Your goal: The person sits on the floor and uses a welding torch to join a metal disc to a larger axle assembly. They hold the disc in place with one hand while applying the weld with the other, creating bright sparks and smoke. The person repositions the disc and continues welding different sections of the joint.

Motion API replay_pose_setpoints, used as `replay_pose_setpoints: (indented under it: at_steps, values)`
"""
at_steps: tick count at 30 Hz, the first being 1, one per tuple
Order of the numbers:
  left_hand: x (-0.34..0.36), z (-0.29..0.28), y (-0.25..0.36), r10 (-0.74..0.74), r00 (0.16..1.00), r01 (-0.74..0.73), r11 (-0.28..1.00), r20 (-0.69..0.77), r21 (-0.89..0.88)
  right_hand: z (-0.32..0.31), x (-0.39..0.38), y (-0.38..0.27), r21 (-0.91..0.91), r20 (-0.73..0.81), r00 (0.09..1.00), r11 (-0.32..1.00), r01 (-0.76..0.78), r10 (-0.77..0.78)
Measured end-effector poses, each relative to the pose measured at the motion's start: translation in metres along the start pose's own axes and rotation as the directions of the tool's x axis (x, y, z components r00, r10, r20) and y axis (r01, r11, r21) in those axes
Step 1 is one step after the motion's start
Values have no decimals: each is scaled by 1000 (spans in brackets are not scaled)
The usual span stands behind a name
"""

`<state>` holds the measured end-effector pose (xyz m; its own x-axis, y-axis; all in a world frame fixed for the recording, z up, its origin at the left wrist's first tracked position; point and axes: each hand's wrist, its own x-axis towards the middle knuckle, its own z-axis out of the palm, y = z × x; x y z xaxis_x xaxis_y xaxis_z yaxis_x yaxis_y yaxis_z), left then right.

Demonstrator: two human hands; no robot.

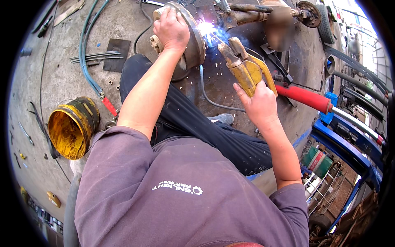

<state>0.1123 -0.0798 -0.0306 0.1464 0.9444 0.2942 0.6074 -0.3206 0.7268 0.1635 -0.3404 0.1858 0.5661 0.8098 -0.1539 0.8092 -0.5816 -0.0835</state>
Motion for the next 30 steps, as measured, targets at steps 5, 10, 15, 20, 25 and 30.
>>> replay_pose_setpoints:
  at_steps: [5,10,15,20,25,30]
  values:
    - [0,-1,0,0,1000,0,1000,8,0,0,0,-1,1,5,1000,1000,-7,7]
    - [0,-2,0,3,1000,-3,1000,8,0,-2,0,1,-12,8,1000,1000,0,0]
    - [0,0,0,2,1000,-2,1000,0,1,-1,-1,1,-5,26,1000,1000,-11,11]
    - [0,2,-2,21,1000,-21,1000,-23,6,0,0,3,3,21,1000,1000,-6,6]
    - [0,2,-3,26,999,-25,1000,-28,4,0,-1,3,-12,31,999,1000,-19,19]
    - [1,0,-1,11,1000,-11,1000,-12,3,2,-1,6,-4,28,1000,1000,-13,13]
